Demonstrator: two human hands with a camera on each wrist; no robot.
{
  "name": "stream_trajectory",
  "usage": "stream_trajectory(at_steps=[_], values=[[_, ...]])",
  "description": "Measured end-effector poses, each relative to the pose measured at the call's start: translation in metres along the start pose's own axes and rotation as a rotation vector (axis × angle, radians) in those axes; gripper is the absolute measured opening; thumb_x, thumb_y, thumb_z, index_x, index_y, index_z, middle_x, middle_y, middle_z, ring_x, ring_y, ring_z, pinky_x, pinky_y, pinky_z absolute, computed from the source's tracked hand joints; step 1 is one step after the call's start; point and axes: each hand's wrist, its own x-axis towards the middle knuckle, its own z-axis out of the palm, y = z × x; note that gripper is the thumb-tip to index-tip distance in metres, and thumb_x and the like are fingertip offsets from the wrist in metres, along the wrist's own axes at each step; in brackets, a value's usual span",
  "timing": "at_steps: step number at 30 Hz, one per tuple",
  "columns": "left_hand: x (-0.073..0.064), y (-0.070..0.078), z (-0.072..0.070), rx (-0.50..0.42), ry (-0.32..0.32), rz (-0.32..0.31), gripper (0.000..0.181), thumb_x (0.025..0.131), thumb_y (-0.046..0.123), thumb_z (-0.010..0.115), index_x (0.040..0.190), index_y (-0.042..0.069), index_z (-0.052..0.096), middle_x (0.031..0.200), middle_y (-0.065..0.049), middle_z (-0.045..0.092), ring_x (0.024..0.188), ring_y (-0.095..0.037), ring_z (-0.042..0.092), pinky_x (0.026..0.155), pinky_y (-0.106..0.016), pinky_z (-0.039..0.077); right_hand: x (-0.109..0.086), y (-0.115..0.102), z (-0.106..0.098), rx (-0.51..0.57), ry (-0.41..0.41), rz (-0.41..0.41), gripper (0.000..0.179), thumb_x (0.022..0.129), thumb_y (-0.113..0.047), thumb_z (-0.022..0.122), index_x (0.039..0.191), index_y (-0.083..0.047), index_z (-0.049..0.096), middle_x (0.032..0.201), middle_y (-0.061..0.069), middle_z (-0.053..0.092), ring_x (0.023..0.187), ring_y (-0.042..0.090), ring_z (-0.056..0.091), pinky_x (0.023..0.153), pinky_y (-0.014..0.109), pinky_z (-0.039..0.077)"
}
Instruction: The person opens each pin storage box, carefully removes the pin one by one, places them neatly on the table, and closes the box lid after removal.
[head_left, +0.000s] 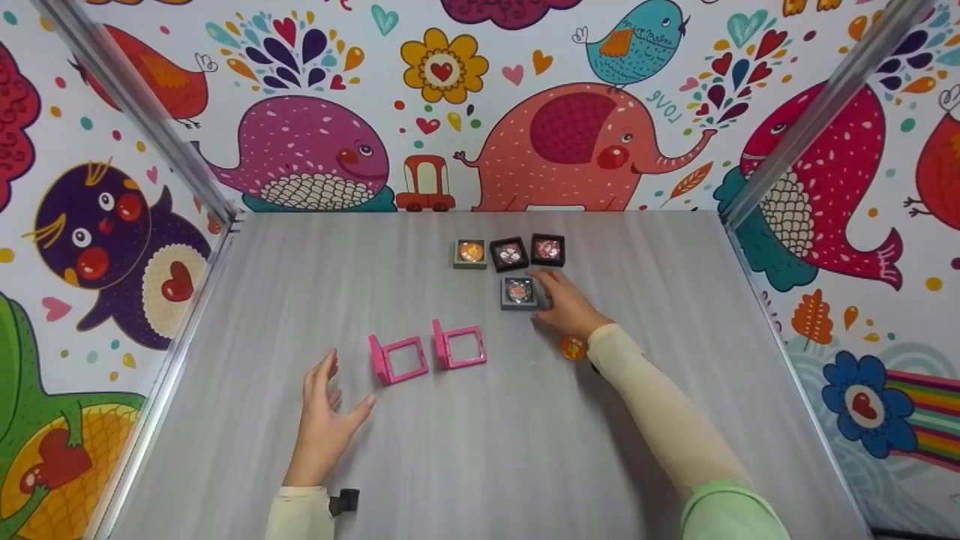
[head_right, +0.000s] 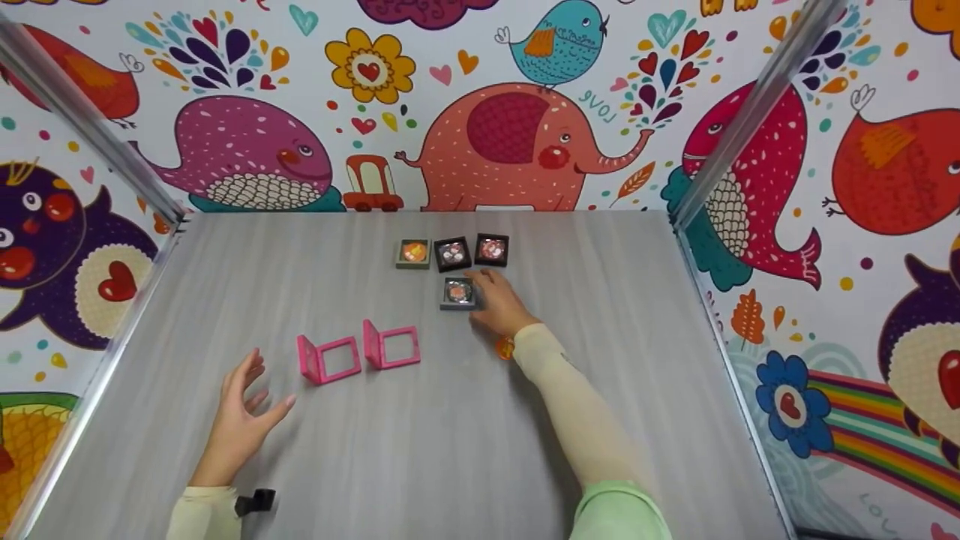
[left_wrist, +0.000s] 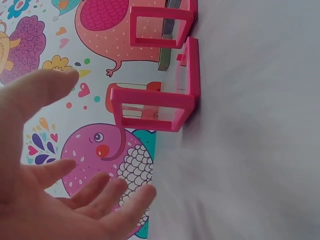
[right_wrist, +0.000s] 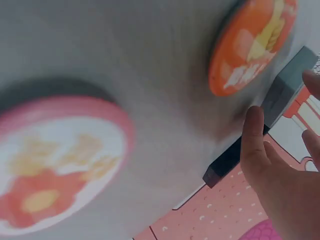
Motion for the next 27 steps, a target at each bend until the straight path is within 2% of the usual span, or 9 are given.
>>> stream_trajectory(at_steps=[5, 13, 16, 18, 21, 24, 27], values=[[-0.003, -0.002, -0.003, -0.003, 0.014, -0.016, 0.102, 0.094, 0.009, 0.087, 0.172, 0.010, 0.022, 0.166, -0.018, 0.028, 0.157, -0.038, 0.027, 0.124, -0.059, 0.034, 0.011, 0.001, 0.002, 0.003, -0.023, 0.047, 0.093, 0.090, -0.004, 0.088, 0.168, -0.019, 0.039, 0.166, 0.017, 0.039, 0.138, 0.036, 0.054, 0.114, 0.051, 0.049], [-0.008, 0.000, -0.007, -0.005, 0.013, -0.015, 0.100, 0.095, 0.009, 0.086, 0.172, 0.012, 0.022, 0.168, -0.014, 0.027, 0.158, -0.037, 0.026, 0.125, -0.059, 0.031, 0.018, 0.000, 0.010, -0.024, -0.006, -0.018, 0.092, 0.093, -0.001, 0.084, 0.169, -0.017, 0.036, 0.168, 0.015, 0.042, 0.153, 0.038, 0.040, 0.124, 0.053, 0.036], [-0.007, 0.001, -0.006, -0.006, 0.007, -0.018, 0.100, 0.095, 0.008, 0.085, 0.173, 0.012, 0.021, 0.169, -0.015, 0.026, 0.158, -0.037, 0.026, 0.125, -0.059, 0.032, 0.015, 0.001, 0.010, -0.022, 0.012, -0.035, 0.090, 0.092, 0.001, 0.084, 0.168, -0.016, 0.039, 0.165, 0.018, 0.045, 0.150, 0.039, 0.044, 0.122, 0.054, 0.038], [-0.006, 0.001, -0.006, -0.007, 0.004, -0.021, 0.101, 0.095, 0.007, 0.085, 0.173, 0.011, 0.021, 0.169, -0.015, 0.026, 0.158, -0.037, 0.026, 0.125, -0.058, 0.032, 0.012, 0.001, 0.010, -0.013, 0.020, -0.042, 0.090, 0.090, 0.002, 0.084, 0.167, -0.015, 0.041, 0.159, 0.019, 0.051, 0.140, 0.038, 0.053, 0.115, 0.054, 0.047], [-0.005, 0.002, -0.004, -0.011, 0.001, -0.022, 0.101, 0.095, 0.006, 0.085, 0.172, 0.010, 0.020, 0.168, -0.016, 0.026, 0.158, -0.037, 0.026, 0.124, -0.058, 0.034, 0.003, 0.000, 0.007, 0.008, 0.032, -0.062, 0.089, 0.089, 0.005, 0.084, 0.166, -0.014, 0.042, 0.147, 0.017, 0.060, 0.117, 0.032, 0.063, 0.098, 0.049, 0.057], [-0.005, 0.002, -0.003, -0.016, 0.004, -0.021, 0.101, 0.095, 0.006, 0.085, 0.172, 0.010, 0.021, 0.167, -0.017, 0.027, 0.158, -0.037, 0.026, 0.124, -0.057, 0.035, -0.012, -0.004, 0.002, 0.022, 0.045, -0.107, 0.088, 0.089, 0.007, 0.083, 0.165, -0.012, 0.044, 0.132, 0.014, 0.065, 0.097, 0.026, 0.063, 0.083, 0.043, 0.059], [-0.005, 0.003, -0.003, -0.025, 0.002, -0.015, 0.102, 0.094, 0.006, 0.086, 0.173, 0.011, 0.021, 0.167, -0.016, 0.028, 0.158, -0.036, 0.027, 0.123, -0.057, 0.036, -0.033, -0.011, -0.005, 0.030, 0.058, -0.142, 0.086, 0.088, 0.008, 0.083, 0.163, -0.012, 0.047, 0.126, 0.011, 0.067, 0.093, 0.022, 0.064, 0.079, 0.039, 0.060]])
